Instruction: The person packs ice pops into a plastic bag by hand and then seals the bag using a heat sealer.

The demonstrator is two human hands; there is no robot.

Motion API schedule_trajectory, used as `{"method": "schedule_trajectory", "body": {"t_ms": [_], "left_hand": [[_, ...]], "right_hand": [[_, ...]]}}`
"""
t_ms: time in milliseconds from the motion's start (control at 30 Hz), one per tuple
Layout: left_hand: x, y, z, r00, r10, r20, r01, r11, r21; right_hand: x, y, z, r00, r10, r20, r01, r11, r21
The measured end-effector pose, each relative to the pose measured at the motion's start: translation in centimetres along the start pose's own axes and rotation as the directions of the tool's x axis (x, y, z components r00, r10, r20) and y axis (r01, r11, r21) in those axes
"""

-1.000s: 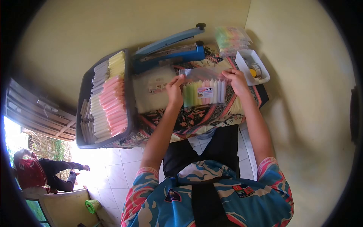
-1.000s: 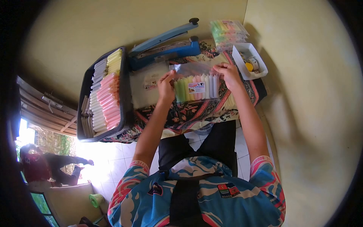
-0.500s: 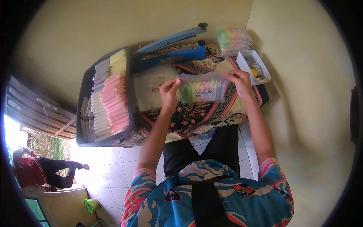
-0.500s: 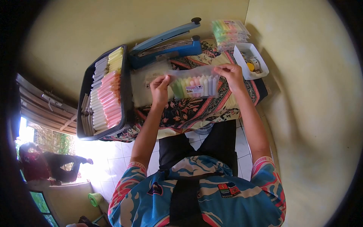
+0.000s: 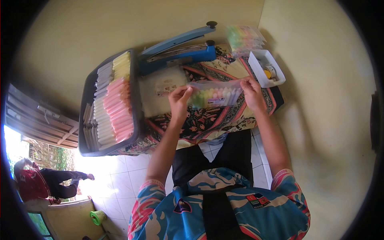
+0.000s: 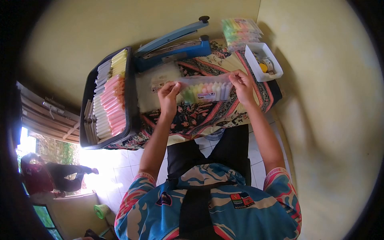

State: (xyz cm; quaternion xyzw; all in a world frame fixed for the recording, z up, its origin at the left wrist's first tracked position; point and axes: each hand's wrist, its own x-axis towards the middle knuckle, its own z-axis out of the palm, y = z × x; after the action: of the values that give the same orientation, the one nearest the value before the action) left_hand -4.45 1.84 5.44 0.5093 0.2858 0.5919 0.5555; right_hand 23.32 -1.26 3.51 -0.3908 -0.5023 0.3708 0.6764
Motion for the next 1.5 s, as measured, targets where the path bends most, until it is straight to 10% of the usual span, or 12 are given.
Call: {"method": "schedule_trajectory", "body": {"t_ms": [733,1067,1500], "left_hand": [[-1.4,-1.9,-0.8,0.992,0.002,0.123,0.003,0.999,-0.042],[-2.9,-3.2,-2.5,0.96,-0.152,0.235,-0.074,0.673,0.736],[-3.5,-3.4,-2.1,0.962,-0.039,0.269,-0.193,0.599,0.777]], "right_hand": [[-0.7,1.2,1.9,0.993,-0.083,-0.082,0.102,0.963,0.25],[-1.0,-0.3,3.1,0.985,-0.119,-0.127,0.151,0.947,0.284],[-0.6,2.6,1.8,0.981,-0.15,-0.126,0.173,0.965,0.195]]}}
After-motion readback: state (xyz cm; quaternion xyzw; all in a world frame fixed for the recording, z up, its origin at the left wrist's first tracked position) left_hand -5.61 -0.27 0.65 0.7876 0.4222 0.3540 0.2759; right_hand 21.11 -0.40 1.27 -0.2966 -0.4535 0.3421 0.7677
